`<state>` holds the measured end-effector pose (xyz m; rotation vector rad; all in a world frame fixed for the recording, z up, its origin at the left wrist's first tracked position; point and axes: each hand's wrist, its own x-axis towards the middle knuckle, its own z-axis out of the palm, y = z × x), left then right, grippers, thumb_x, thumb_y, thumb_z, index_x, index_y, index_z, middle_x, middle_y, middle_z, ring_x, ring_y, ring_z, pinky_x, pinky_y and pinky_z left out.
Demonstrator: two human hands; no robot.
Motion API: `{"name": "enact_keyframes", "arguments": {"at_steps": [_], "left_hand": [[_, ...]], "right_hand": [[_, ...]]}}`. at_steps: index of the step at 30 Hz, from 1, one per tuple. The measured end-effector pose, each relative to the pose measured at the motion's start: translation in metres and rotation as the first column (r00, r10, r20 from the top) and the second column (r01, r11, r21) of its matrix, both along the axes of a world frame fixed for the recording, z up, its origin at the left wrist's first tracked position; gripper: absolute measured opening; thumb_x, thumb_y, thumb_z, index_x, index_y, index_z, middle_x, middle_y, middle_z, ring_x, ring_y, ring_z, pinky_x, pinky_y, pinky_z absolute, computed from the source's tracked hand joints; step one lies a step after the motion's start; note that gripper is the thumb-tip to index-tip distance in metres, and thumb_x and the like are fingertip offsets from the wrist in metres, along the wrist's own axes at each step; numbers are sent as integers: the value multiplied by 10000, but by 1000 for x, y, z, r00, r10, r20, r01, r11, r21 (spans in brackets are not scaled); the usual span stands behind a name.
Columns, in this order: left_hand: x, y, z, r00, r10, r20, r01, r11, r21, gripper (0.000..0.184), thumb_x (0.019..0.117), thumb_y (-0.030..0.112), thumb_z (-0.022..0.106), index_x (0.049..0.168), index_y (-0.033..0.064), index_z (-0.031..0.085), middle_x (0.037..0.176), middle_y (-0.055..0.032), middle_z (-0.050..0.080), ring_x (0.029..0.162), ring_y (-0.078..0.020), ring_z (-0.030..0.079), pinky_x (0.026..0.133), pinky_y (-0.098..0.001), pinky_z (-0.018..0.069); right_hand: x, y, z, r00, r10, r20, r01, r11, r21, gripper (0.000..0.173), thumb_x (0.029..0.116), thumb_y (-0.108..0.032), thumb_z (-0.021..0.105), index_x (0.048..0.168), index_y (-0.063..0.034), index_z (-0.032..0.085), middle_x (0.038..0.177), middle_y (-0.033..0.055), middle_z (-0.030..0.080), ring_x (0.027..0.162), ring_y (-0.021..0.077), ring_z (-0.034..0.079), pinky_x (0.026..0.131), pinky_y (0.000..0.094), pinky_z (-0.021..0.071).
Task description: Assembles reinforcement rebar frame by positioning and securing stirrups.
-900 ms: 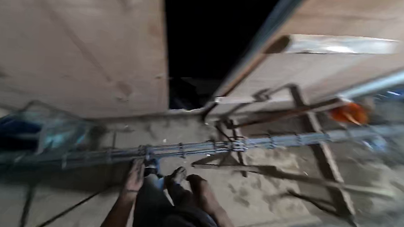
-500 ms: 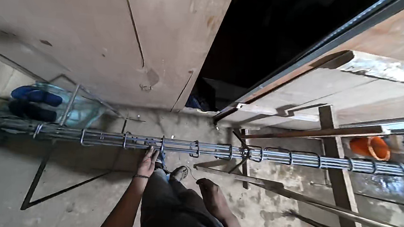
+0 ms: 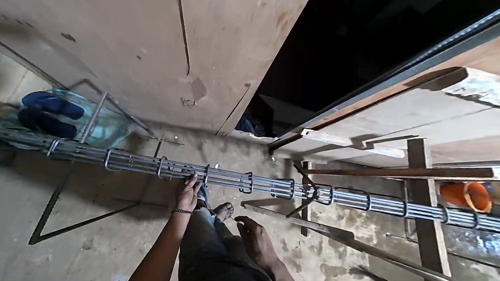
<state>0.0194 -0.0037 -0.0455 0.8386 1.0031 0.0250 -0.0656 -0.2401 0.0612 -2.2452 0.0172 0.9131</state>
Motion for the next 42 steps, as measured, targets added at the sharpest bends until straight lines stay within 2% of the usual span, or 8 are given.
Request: {"name": "enact_keyframes", "arguments": {"at_steps": [3,6,8,13,18,22,36,42], "left_hand": [[-1,0,1,1000,-10,-22,11,1000,27,422,976,8,647,1358,-51,478,1300,-194,565,1103,-252,611,915,-407,567],[0,1,2,1000,-13,-23,13,1000,15,415,973,9,654,1347,-50,485,1287,-193,569,1095,-256,618,912,-405,572],[-2,3,-2,1000,-22,-15,22,1000,3,435,976,17,655,1366,-53,475,1316,-198,563,1125,-268,618,933,-410,572],[-2,5,-6,999,-30,-13,30,1000,3,400,976,12,653,1336,-60,495,1259,-193,596,1060,-243,649,884,-392,591],[-3,7,-6,1000,-23,16,23,1000,-4,349,969,1,659,1281,-81,528,1181,-199,640,1005,-250,683,850,-397,615],[-3,6,-4,999,-22,31,22,1000,-5,399,970,-13,648,1334,-67,495,1207,-200,624,1007,-245,676,845,-389,611],[-7,9,-9,998,-19,56,21,999,-33,398,972,-30,635,1333,-69,474,1189,-199,625,1004,-252,684,839,-398,621],[-6,10,-11,999,3,49,0,999,-46,374,959,-57,639,1299,-68,486,1134,-192,633,956,-250,692,823,-398,625]], "right_hand": [[5,18,-13,998,-55,39,53,998,45,370,1080,-327,455,1347,-185,668,1155,88,739,1021,228,718,949,474,560],[27,39,-16,969,-141,203,146,989,-13,355,1027,-337,566,1267,-114,702,1035,134,723,817,266,702,779,483,587],[56,48,-18,964,-139,228,165,981,-98,357,1015,-356,597,1228,-93,710,1096,155,715,859,308,706,787,512,581],[119,63,-55,970,89,228,-27,964,-264,327,1026,-339,559,1268,-181,712,1309,126,652,1000,320,715,824,531,590],[125,59,-74,921,282,268,-210,940,-268,323,1046,-358,514,1183,-164,732,1295,127,660,1011,327,717,809,549,590],[125,66,-71,911,335,239,-245,908,-341,290,1037,-200,481,1184,-78,699,1313,185,627,1007,370,712,796,546,592],[102,83,-85,793,314,521,-35,879,-476,251,1009,-92,491,1084,-14,718,1157,230,686,1009,373,717,792,465,601],[92,80,-103,727,160,667,108,933,-342,206,1002,-174,602,1073,-57,756,1092,198,712,925,351,732,737,473,610]]}}
